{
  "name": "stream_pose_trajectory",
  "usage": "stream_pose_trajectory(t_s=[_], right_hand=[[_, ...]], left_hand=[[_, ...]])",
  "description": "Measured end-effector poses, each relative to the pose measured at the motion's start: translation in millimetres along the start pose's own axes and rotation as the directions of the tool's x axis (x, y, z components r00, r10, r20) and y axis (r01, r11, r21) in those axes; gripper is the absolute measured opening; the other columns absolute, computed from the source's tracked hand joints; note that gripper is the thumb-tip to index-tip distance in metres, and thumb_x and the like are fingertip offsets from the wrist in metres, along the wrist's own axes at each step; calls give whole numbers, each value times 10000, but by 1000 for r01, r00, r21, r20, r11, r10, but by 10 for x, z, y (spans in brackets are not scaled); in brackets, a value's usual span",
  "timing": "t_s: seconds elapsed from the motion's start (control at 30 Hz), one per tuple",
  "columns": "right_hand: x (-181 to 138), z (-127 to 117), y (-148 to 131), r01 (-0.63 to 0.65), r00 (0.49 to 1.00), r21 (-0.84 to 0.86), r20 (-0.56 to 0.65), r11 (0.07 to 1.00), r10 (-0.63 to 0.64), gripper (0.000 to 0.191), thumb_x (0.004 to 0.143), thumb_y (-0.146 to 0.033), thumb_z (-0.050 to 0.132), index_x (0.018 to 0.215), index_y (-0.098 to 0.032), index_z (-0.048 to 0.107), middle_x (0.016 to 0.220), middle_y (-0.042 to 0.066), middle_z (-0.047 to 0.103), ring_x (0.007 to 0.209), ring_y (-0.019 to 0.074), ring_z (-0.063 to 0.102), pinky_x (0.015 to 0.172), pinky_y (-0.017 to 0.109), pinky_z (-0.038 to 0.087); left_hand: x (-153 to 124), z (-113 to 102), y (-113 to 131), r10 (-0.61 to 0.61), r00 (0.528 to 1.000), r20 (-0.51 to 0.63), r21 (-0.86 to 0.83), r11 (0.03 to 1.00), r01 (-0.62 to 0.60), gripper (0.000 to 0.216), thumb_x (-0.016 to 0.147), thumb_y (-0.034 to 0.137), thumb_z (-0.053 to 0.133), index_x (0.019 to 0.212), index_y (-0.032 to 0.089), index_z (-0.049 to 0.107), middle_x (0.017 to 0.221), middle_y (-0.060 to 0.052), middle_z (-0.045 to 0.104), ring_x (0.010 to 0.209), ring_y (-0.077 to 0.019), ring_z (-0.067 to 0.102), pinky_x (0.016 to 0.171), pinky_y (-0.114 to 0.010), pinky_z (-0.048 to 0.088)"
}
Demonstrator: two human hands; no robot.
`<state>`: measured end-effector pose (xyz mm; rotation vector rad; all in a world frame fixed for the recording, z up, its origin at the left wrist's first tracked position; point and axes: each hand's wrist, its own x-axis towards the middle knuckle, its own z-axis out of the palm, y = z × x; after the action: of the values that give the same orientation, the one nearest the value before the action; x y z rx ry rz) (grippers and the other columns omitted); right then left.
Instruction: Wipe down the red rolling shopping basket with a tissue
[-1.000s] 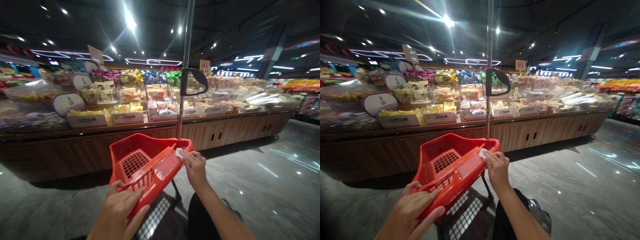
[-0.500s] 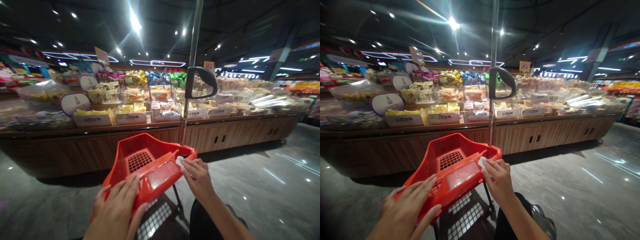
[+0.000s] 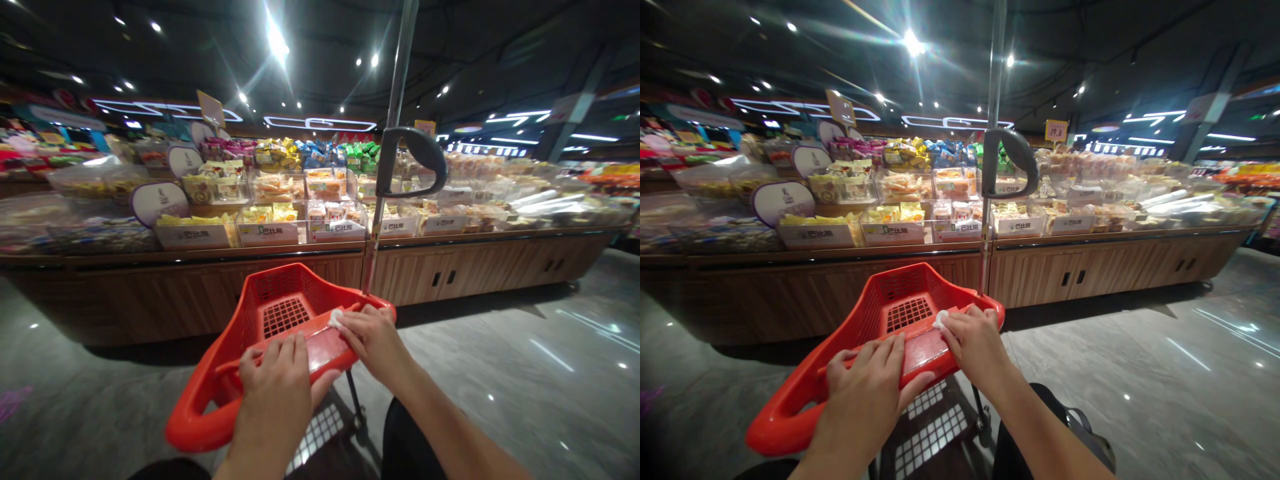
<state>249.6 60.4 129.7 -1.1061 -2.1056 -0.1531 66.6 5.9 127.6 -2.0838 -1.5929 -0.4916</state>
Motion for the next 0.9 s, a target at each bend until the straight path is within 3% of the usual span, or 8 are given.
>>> stream_pose_trajectory(t_s=[0.17,0.4,0.57,0.67,0.8,0.9], right_hand=[[-393,-155,-62,22,999,57,-49,998,-19,268,927,-249,523,1163,-310,633,1174,-11,666,884,192,581,789,378,363],[-187,-31,-128,-135,985,37,-106,990,138,193,911,-224,536,970,-281,711,986,-22,729,803,187,578,789,381,368],[-396,15,-333,-38,988,60,-144,997,46,281,915,-213,519,1160,-276,641,1175,-8,665,872,215,564,781,389,373],[-571,1,-232,-42,975,40,-216,998,49,294,916,-206,520,1178,-283,628,1180,-2,663,886,214,574,788,385,360],[-601,-30,36,-198,928,-9,-325,980,185,222,911,-205,531,1066,-255,681,1083,21,703,871,213,585,787,381,329],[-543,6,2,-252,912,-24,-341,967,229,210,915,-216,518,1038,-239,687,1071,35,705,873,219,582,778,380,304]], left_hand=[[-51,11,-75,53,998,-23,20,998,-52,558,816,564,503,1105,99,612,1056,-166,670,946,-325,573,833,-507,336],[-59,40,-68,86,995,-45,-18,996,-87,594,802,593,511,1117,100,611,1044,-149,677,953,-316,582,808,-452,395],[2,80,-152,96,993,-67,-31,995,-99,615,774,610,540,1102,95,618,1021,-152,675,928,-303,594,786,-432,446],[26,118,-261,132,987,-89,-46,990,-136,638,767,636,525,1102,101,616,1025,-149,674,924,-298,597,794,-427,458],[40,137,-342,137,985,-100,-68,987,-144,613,780,635,506,1122,136,608,1056,-139,670,945,-300,599,784,-416,462],[47,128,-333,125,987,-101,-58,990,-132,614,787,626,503,1120,119,603,1066,-155,664,960,-314,601,784,-426,462]])
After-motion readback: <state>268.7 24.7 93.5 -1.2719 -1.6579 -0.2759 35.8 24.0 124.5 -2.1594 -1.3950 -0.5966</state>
